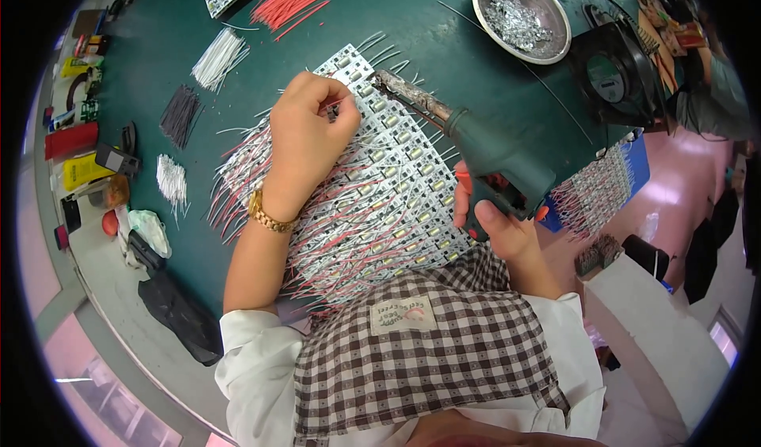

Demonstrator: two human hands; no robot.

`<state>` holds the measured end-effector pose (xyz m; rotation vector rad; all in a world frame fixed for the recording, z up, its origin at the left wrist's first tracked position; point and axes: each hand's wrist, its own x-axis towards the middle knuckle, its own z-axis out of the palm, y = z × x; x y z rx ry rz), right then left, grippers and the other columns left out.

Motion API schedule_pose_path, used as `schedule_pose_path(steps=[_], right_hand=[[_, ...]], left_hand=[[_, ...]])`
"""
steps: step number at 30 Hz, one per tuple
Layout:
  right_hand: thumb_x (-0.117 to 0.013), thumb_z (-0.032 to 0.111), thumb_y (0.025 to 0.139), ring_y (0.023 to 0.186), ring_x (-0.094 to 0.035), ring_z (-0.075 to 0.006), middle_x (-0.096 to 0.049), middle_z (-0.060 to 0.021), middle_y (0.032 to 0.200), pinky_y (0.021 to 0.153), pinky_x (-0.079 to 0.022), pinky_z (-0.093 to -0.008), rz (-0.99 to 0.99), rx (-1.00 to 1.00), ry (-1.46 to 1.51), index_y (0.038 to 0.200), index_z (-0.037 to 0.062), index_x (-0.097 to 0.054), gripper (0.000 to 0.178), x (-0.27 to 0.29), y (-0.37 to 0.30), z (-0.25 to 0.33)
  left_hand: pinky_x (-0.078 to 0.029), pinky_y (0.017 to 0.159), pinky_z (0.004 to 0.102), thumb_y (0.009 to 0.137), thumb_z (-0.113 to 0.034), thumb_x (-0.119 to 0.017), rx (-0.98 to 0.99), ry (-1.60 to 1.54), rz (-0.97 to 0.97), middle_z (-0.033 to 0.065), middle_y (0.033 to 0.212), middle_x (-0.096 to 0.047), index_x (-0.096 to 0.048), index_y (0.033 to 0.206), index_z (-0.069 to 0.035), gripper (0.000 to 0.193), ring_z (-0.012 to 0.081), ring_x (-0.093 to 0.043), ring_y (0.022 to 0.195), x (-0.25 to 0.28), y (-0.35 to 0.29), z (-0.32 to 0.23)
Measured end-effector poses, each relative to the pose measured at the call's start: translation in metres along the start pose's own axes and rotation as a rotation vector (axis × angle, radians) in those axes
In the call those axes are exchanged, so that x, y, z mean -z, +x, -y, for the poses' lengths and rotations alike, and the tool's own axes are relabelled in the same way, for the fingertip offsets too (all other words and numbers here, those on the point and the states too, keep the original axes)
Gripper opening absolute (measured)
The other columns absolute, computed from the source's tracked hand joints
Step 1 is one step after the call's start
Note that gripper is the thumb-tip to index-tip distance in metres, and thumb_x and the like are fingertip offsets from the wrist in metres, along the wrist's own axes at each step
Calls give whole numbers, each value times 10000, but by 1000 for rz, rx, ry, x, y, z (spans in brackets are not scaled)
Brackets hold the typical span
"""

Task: The person solders wire leads onto an LED board using a soldering iron, attaching red, black, and white wires to the board.

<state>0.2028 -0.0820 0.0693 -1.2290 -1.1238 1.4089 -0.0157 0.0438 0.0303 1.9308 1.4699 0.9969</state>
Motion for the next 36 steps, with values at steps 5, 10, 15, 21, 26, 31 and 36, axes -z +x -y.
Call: schedule_pose_path(steps=[5, 10, 15, 21, 26, 31, 36], right_hand=[[-620, 308, 860, 648, -554, -166, -574, -103, 821, 565, -456, -292, 34, -49, 30, 1225, -33, -480, 519, 6, 0, 0], [-636, 307, 847, 655, -555, -173, -572, -98, 951, 560, -452, -300, 57, -42, 6, 1220, -25, -489, 520, 8, -1, -1], [-625, -64, 765, 787, -625, -145, -651, -82, 874, 692, -499, -286, -35, 55, -21, 1016, -43, -590, 254, 5, -7, -8], [-627, 320, 857, 638, -548, -159, -552, -69, 974, 536, -420, -282, 103, 27, -174, 1174, 19, -519, 451, 11, -5, -10], [-614, 326, 864, 615, -530, -132, -565, -75, 817, 519, -401, -257, 16, 39, -225, 1163, 21, -517, 438, 7, -7, -12], [-664, -50, 750, 837, -607, -178, -616, -110, 987, 743, -481, -289, 111, -29, -281, 1133, -47, -516, 411, 13, -7, -8], [-688, -29, 761, 834, -588, -172, -592, -103, 991, 746, -466, -277, 38, -35, -285, 1105, -31, -517, 384, 10, -13, -10]], left_hand=[[-454, 551, 280, 694, -37, -673, 51, -132, 60, 61, 715, -572, -639, 718, -44, 42, 165, -564, 583, -1, 2, 4], [-460, 554, 277, 689, -45, -676, 71, -90, 100, 56, 708, -578, -642, 713, -43, 41, 163, -569, 577, 2, 4, 6], [-461, 554, 280, 687, -45, -675, 87, -121, 79, 57, 710, -582, -642, 703, -41, 38, 163, -569, 575, 0, 3, 5], [-465, 551, 291, 665, -44, -674, 24, -73, 84, 65, 685, -586, -629, 664, -34, 46, 186, -570, 568, 1, 4, 7], [-471, 538, 304, 654, -60, -667, 66, -72, 153, 80, 658, -601, -620, 632, -33, 58, 202, -580, 552, 2, 9, 2], [-470, 533, 308, 650, -70, -664, 75, -29, 148, 86, 661, -607, -620, 624, -32, 64, 203, -582, 547, 3, 8, 3], [-467, 535, 315, 646, -78, -661, 95, -14, 139, 87, 649, -598, -620, 616, -33, 68, 205, -580, 551, 0, 8, 2]])
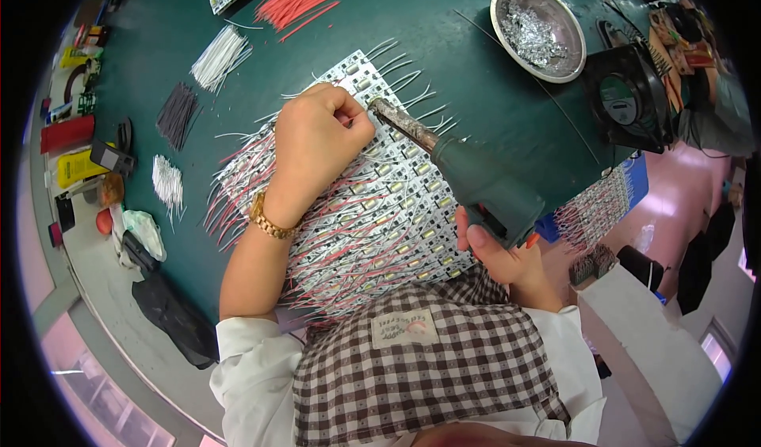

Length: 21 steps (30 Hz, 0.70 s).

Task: The person solders wire leads onto an LED board using a soldering iron, attaching red, black, and white wires to the board.

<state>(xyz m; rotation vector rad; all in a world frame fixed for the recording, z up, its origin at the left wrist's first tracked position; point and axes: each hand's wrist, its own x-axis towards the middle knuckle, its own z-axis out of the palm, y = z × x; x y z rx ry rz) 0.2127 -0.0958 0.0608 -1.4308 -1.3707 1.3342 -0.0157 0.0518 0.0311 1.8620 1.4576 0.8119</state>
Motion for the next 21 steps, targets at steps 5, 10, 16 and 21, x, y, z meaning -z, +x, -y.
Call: schedule_pose_path(steps=[5, 10, 16, 21], right_hand=[[-694, -12, 762, 819, -582, -169, -586, -99, 1008, 747, -463, -276, 28, 34, -153, 1039, -21, -553, 311, -1, -5, -4], [-671, 18, 786, 804, -584, -161, -589, -86, 983, 729, -464, -273, 109, -83, 61, 1038, -1, -564, 275, 4, 7, 8], [-632, 406, 826, 587, -566, -172, -558, -107, 728, 519, -461, -274, -80, 18, 409, 1163, -6, -462, 559, -2, 17, 21], [-615, 325, 859, 612, -567, -180, -563, -121, 767, 555, -481, -294, 1, 15, 570, 1210, -23, -460, 518, 1, 24, 11]], left_hand=[[-457, 526, 330, 645, -82, -656, -15, 23, -46, 86, 631, -587, -613, 607, -40, 72, 220, -567, 543, -2, -3, 0], [-456, 525, 334, 647, -82, -655, -3, 21, -35, 85, 628, -586, -610, 606, -39, 75, 222, -566, 542, -3, -1, 0], [-465, 531, 333, 650, -93, -656, 29, 2, -35, 86, 647, -598, -616, 615, -44, 72, 225, -576, 547, 0, 1, -2], [-472, 533, 294, 656, -66, -660, -28, 25, -82, 100, 638, -596, -611, 640, -4, 80, 194, -574, 538, 2, -2, 5]])
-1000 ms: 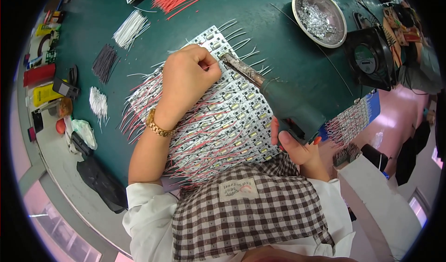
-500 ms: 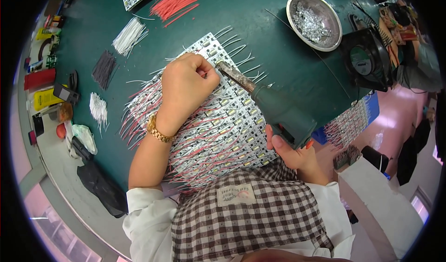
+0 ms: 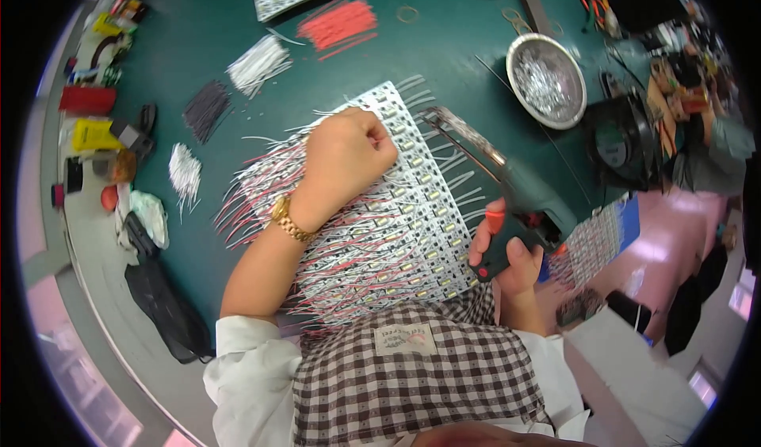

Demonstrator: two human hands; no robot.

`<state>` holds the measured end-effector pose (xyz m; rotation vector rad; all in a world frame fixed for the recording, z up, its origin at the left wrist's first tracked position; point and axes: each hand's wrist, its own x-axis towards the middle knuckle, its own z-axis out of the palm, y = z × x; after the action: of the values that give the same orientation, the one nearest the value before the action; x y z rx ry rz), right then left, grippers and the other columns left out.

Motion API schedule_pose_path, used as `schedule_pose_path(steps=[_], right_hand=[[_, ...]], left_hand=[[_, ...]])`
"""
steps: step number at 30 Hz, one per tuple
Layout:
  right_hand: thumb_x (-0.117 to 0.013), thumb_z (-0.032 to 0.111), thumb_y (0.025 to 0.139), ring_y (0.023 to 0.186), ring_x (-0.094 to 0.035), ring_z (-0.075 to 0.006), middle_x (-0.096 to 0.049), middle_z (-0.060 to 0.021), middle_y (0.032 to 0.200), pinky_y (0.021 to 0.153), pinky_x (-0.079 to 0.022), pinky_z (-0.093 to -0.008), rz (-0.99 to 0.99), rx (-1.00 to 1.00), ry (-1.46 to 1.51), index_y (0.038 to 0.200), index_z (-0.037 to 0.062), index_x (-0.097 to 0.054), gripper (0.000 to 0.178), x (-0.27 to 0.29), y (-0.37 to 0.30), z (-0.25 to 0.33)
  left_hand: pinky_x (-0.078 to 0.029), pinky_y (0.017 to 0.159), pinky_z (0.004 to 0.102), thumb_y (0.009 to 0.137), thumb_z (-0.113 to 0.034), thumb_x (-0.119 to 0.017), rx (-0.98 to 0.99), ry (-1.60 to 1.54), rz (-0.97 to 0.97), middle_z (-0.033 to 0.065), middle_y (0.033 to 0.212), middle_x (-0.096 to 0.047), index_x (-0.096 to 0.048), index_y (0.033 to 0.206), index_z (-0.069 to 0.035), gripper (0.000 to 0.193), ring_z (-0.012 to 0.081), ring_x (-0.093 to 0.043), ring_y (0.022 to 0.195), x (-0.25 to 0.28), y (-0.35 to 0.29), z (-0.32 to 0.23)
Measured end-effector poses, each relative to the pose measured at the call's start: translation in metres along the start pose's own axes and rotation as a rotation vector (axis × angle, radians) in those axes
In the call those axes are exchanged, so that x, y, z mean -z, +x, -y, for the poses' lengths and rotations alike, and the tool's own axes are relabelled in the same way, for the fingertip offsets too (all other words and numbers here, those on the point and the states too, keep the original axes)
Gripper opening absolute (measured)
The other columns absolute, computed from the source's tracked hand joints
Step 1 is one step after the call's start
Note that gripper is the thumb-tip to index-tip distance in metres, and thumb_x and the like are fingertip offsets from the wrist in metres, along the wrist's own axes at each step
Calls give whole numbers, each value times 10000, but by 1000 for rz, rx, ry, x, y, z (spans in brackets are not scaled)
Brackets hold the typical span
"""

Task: The person solders wire leads onto an LED board using a soldering iron, attaching red, black, and white wires to the board.

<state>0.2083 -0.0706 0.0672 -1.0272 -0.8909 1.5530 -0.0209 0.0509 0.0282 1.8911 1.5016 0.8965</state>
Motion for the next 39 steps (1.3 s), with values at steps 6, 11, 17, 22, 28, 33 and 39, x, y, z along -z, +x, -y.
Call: schedule_pose_path(steps=[6, 11, 17, 22, 28, 33, 39], right_hand=[[-513, 323, 888, 591, -578, -213, -549, -162, 780, 536, -498, -297, 26, 79, 167, 1252, -44, -389, 532, 18, -3, -9], [-490, 334, 893, 564, -565, -219, -542, -166, 771, 531, -490, -302, 111, 67, 226, 1261, -36, -384, 533, 26, 0, -13], [-502, 326, 883, 558, -562, -222, -540, -163, 756, 520, -491, -304, 96, 82, 230, 1237, -42, -409, 519, 19, 1, -6], [-460, 351, 898, 552, -531, -207, -511, -143, 753, 539, -466, -303, 154, 96, 159, 1250, -23, -387, 518, 25, 6, -11], [-527, 323, 862, 544, -552, -219, -530, -169, 739, 511, -488, -302, 143, 141, 229, 1214, -58, -409, 532, 22, 1, -14], [-521, 336, 865, 542, -547, -219, -519, -163, 729, 518, -486, -301, 163, 125, 232, 1216, -54, -402, 538, 29, 0, -15], [-510, 342, 878, 572, -546, -215, -518, -166, 748, 557, -488, -306, 211, 111, 231, 1227, -38, -393, 529, 26, 4, -14]], left_hand=[[-490, 576, 380, 683, -101, -626, -120, -34, 23, 123, 685, -613, -606, 665, -22, 84, 296, -603, 610, -2, -2, 3], [-483, 648, 398, 712, -48, -583, -208, 93, 41, 142, 836, -606, -595, 732, -32, 29, 328, -584, 736, 27, -14, -9], [-441, 725, 392, 735, 3, -594, -534, -215, -32, 131, 1009, -571, -649, 951, -91, 242, 282, -540, 919, 154, -70, -125], [-414, 591, 418, 680, -233, -681, -456, -292, 22, 133, 880, -564, -623, 872, -15, 296, 254, -488, 770, 212, -98, -195], [-387, 540, 404, 673, -271, -693, -513, -177, -42, 116, 799, -532, -601, 815, -13, 308, 231, -455, 695, 202, -93, -196], [-361, 511, 381, 678, -259, -686, -570, -3, -116, 94, 730, -494, -578, 763, -30, 267, 209, -426, 639, 190, -91, -193], [-329, 476, 352, 684, -245, -678, -638, 186, -171, 68, 646, -448, -552, 701, -51, 232, 183, -392, 571, 177, -89, -177]])
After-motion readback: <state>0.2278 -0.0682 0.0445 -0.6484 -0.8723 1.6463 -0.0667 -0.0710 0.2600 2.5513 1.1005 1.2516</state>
